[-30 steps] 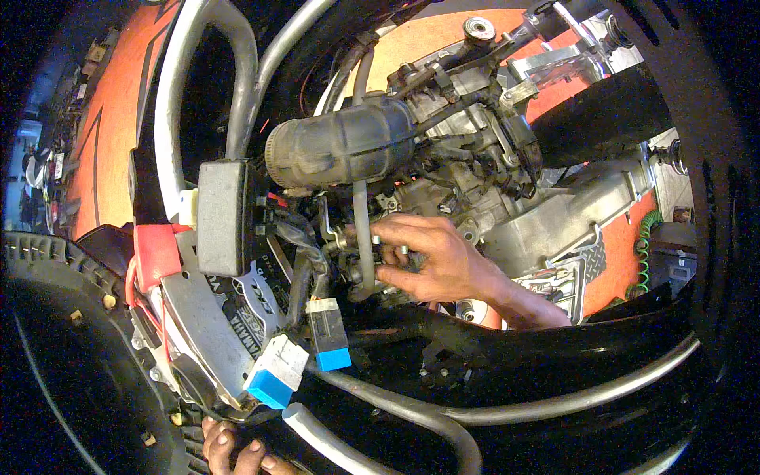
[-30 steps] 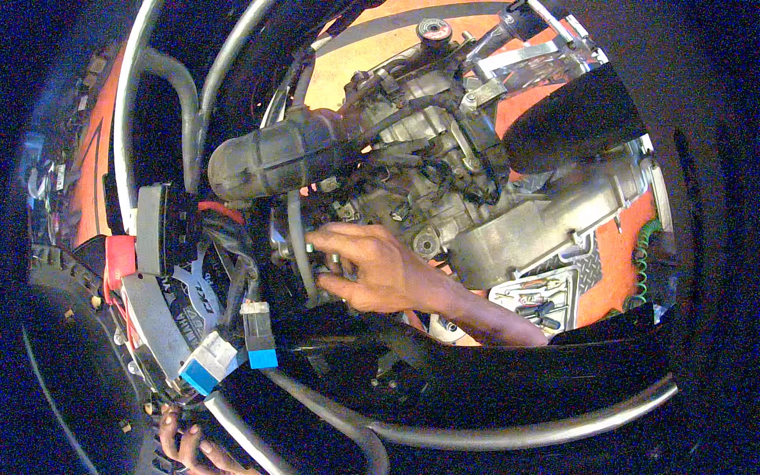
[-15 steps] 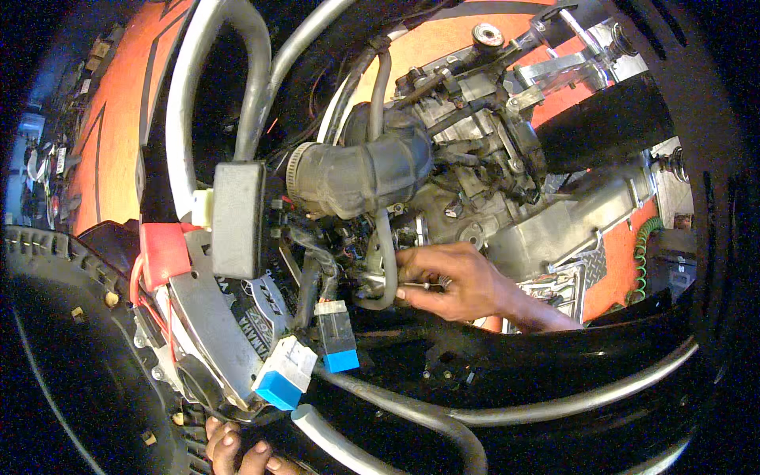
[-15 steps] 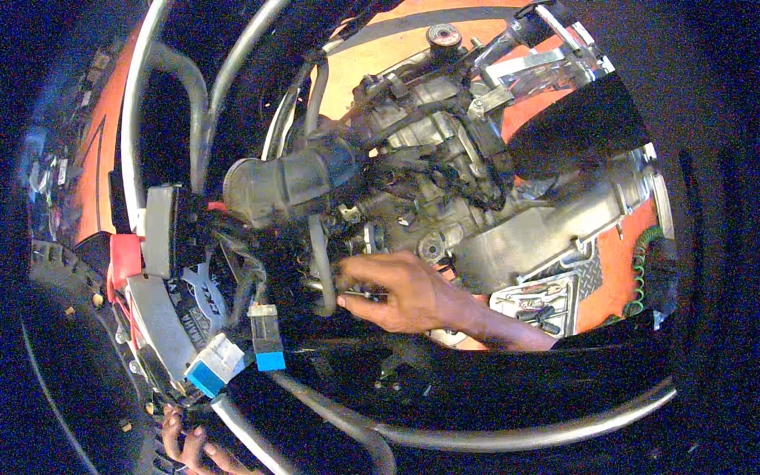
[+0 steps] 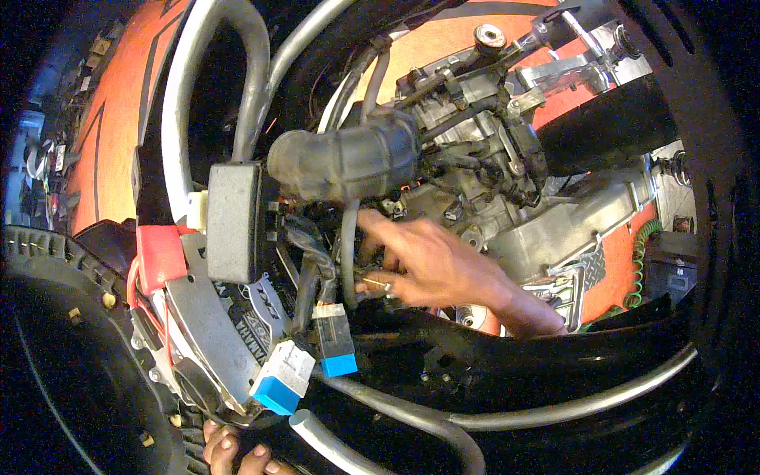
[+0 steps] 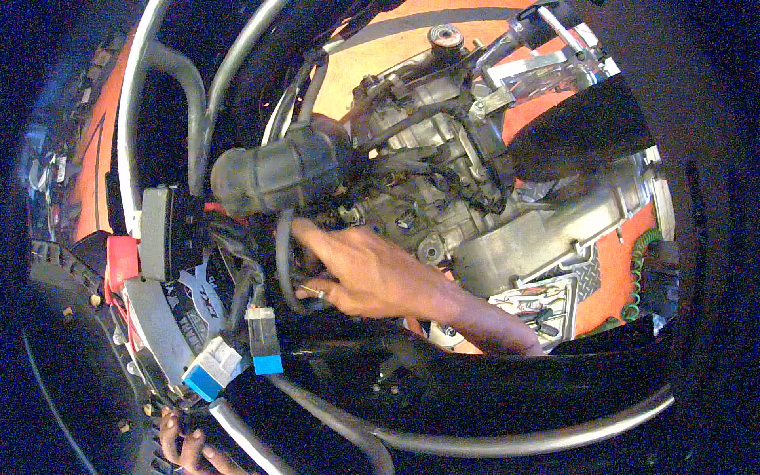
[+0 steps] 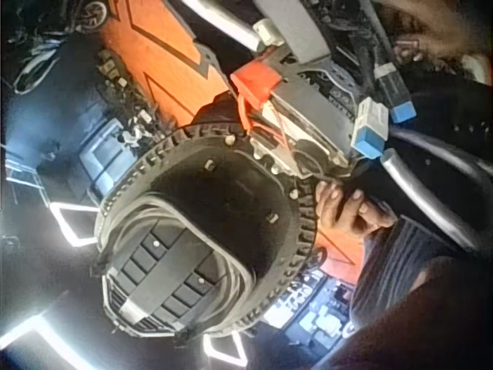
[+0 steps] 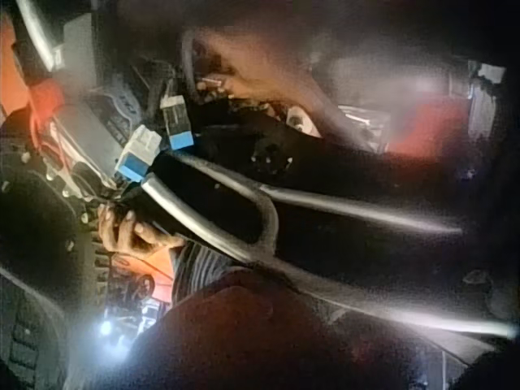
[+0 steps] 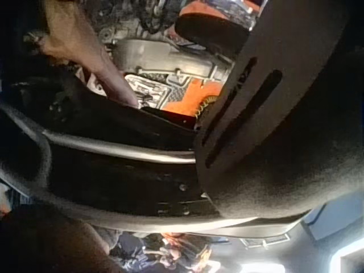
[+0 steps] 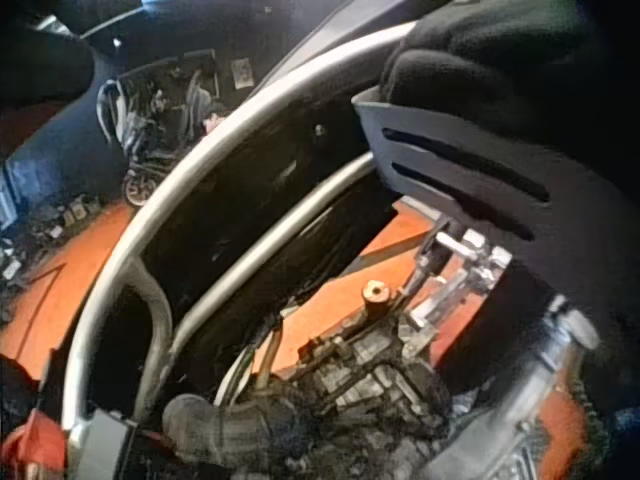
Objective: The person works on the internal components of a motorcycle engine using a wrench and a screwdriver to adjust and tighten parts.
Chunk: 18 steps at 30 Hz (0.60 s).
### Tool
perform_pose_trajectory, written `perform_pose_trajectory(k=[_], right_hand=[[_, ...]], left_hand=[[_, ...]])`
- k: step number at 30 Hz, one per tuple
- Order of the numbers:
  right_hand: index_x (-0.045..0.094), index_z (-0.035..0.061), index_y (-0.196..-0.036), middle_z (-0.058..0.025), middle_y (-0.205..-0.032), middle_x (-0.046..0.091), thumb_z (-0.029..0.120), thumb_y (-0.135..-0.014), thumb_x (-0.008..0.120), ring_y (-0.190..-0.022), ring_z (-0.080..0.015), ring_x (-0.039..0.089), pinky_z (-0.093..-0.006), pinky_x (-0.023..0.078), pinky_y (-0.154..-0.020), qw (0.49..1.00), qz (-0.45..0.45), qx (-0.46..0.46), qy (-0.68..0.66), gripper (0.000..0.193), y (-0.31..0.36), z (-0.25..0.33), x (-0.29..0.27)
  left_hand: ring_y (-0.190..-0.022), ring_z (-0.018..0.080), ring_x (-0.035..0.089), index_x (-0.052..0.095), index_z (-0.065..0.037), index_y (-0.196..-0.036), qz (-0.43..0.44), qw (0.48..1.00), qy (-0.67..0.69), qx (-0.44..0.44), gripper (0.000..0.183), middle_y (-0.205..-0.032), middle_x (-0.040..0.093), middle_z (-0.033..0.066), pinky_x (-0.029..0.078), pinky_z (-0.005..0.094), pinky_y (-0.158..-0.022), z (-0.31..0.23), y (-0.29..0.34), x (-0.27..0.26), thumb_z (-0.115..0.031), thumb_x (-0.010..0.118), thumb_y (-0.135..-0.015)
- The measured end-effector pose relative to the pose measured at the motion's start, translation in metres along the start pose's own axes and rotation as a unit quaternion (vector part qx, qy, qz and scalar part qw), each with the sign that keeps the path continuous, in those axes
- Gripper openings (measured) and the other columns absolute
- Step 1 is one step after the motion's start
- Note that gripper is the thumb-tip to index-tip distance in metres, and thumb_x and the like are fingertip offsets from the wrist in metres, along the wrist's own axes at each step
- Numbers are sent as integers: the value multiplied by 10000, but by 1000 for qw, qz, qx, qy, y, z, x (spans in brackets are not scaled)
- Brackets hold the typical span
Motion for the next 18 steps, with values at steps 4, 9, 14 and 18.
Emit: perform_pose_trajectory(k=[4, 9, 14, 18], right_hand=[[397, 35, -1308, -294, -1085, 543, 318, -795, 662, -1025, -439, 527, -470, 434, -877, 995, -3, -90, 34, 643, -2, -1, 1], [509, 60, -1079, -174, -1008, 474, 262, -729, 723, -904, -379, 545, -440, 468, -777, 980, -121, -152, 40, 457, 15, 3, 0], [508, 34, -1158, -153, -1130, 516, 219, -713, 710, -1014, -335, 555, -389, 469, -863, 981, -37, -172, 85, 522, 38, 0, 9], [506, 47, -1192, -152, -1153, 515, 262, -732, 698, -1043, -342, 547, -395, 466, -870, 987, 11, -135, 87, 543, 54, -11, 1]], left_hand=[[-997, 337, 509, 545, -40, -917, 21, 1000, -5, 11, 191, -1029, 484, 178, 381, 541, -925, -2, -5, -2, -193, 485, -818], [-1015, 346, 503, 536, -46, -933, 44, 999, -10, 25, 197, -1055, 475, 182, 370, 552, -938, 1, -10, -5, -201, 482, -823], [-1034, 355, 498, 528, -52, -948, 71, 997, -26, 29, 204, -1080, 467, 187, 360, 563, -952, 2, -10, -13, -210, 479, -828], [-1049, 362, 493, 521, -57, -961, 90, 995, -31, 27, 210, -1101, 461, 190, 351, 572, -963, 5, -6, -17, -217, 477, -832]])
Point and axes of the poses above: each hand's wrist, its own y-axis away from the middle knuckle, its own x-axis out of the palm, z = x × y, the point moved 7 cm from there along -y, towards the middle knuckle
